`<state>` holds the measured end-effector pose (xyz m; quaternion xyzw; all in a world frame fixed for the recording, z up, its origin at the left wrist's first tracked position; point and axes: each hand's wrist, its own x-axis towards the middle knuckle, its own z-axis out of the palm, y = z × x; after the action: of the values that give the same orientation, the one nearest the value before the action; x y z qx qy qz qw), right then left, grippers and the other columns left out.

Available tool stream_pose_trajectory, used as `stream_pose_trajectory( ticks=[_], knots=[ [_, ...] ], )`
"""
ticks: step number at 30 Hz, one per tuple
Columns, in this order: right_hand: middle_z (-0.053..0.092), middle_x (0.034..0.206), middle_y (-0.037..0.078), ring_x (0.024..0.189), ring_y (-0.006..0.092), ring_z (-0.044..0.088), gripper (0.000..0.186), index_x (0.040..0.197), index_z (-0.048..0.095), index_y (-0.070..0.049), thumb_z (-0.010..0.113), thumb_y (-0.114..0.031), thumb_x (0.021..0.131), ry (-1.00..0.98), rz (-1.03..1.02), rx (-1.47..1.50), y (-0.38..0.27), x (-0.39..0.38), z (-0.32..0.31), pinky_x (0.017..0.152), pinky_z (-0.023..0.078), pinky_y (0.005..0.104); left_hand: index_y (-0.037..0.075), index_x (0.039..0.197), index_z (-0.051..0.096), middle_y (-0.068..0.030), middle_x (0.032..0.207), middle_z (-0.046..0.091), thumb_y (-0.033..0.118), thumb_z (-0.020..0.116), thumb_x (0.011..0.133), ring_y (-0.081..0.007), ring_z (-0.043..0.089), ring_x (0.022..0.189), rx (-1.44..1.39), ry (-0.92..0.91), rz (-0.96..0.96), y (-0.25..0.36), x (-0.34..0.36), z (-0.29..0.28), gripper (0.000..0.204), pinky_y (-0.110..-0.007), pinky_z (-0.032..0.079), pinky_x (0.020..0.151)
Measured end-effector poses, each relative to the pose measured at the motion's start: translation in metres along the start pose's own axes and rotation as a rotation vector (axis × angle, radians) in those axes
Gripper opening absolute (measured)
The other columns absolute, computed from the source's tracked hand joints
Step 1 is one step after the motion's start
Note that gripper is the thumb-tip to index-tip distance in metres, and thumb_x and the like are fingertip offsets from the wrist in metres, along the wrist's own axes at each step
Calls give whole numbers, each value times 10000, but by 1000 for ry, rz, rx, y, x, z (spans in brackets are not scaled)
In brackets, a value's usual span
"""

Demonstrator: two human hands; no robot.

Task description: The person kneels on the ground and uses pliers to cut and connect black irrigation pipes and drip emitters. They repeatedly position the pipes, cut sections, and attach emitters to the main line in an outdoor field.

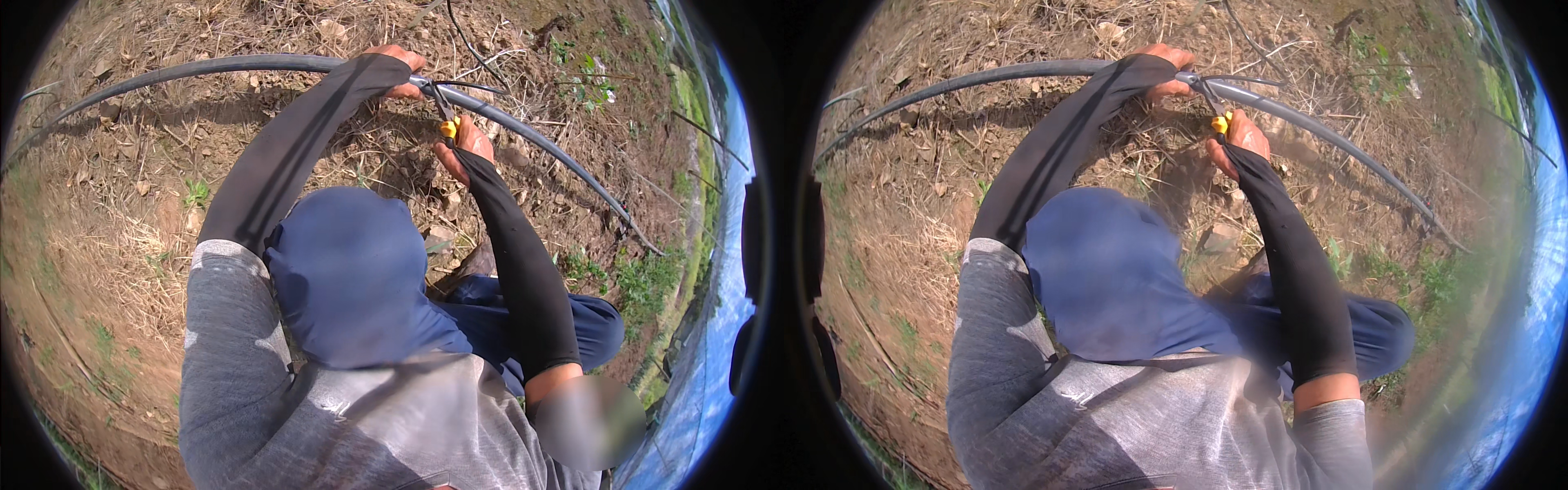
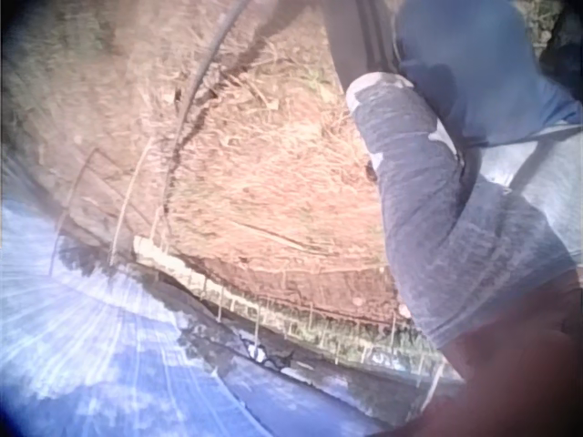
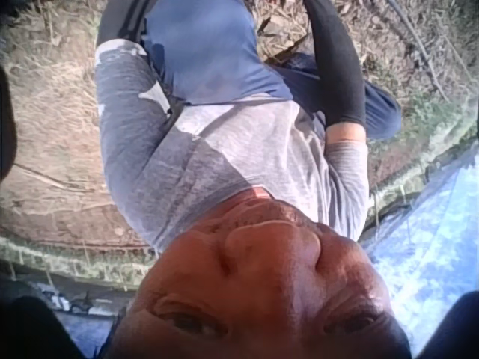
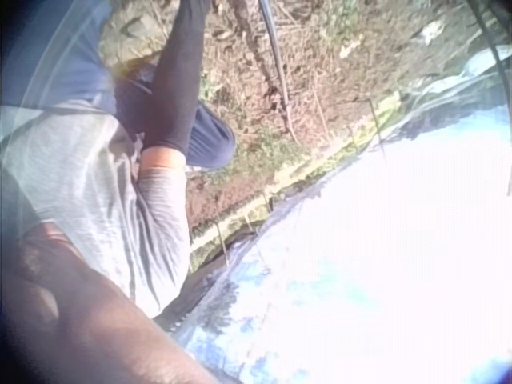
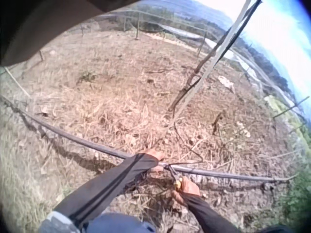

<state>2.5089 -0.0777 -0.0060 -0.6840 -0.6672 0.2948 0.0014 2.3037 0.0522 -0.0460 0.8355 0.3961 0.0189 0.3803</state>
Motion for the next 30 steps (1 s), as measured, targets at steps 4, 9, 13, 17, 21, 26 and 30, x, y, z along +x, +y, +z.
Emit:
stream_pose_trajectory(
  ticks=[4, 9, 13, 17, 21, 26, 30],
  knots=[
    [586, 828, 235, 829, 420, 588, 385, 924, 469, -4, 665, -263, 717, 26, -53, -2, -5, -3, -4, 721, 459, 465, 57, 989, 643, -163, 890, 657, 427, 712, 716, -319, 640, 890, 35, 53, -17, 9, -8, -5, 465, -428, 484, 746],
    [599, 843, 245, 820, 424, 600, 387, 939, 474, 5, 669, -257, 731, 9, -25, -68, -15, -5, -12, 706, 470, 468, 52, 989, 654, -169, 898, 657, 434, 732, 696, -319, 642, 885, 18, -36, -56, 7, -4, -3, 488, -428, 486, 749],
    [605, 847, 238, 798, 415, 609, 394, 960, 465, 4, 682, -222, 722, 53, -36, -130, -17, -10, -14, 691, 483, 470, 16, 990, 645, -161, 889, 659, 480, 753, 684, -298, 650, 854, -72, -203, -82, 9, -5, -12, 566, -420, 488, 727],
    [583, 913, 224, 805, 400, 611, 407, 996, 449, -12, 679, -184, 708, 91, -61, -186, -9, -23, -5, 686, 501, 462, -13, 1026, 638, -149, 879, 659, 575, 768, 648, -282, 650, 836, -252, -374, -217, 22, -15, -16, 712, -400, 492, 706],
    [571, 877, 210, 785, 390, 604, 379, 995, 444, -4, 661, -156, 723, 153, -105, -217, -9, -22, -3, 645, 497, 445, -73, 1004, 633, -187, 828, 656, 767, 645, 638, -281, 664, 735, -141, -412, -218, 27, -1, -10, 917, -380, 517, 628],
    [549, 882, 213, 814, 400, 587, 364, 968, 451, -11, 664, -106, 689, 230, -110, -148, -8, -30, -1, 691, 490, 479, -90, 824, 657, -180, 679, 622, 830, 574, 635, -244, 632, 642, -88, -485, -245, 44, -4, -17, 943, -372, 492, 594],
    [543, 873, 211, 806, 404, 579, 357, 973, 451, -16, 648, -70, 680, 242, -89, -113, -9, -34, 7, 693, 484, 473, -78, 796, 661, -157, 657, 601, 819, 569, 650, -231, 603, 640, -60, -390, -257, 45, -11, -6, 913, -364, 469, 617]
  ],
)
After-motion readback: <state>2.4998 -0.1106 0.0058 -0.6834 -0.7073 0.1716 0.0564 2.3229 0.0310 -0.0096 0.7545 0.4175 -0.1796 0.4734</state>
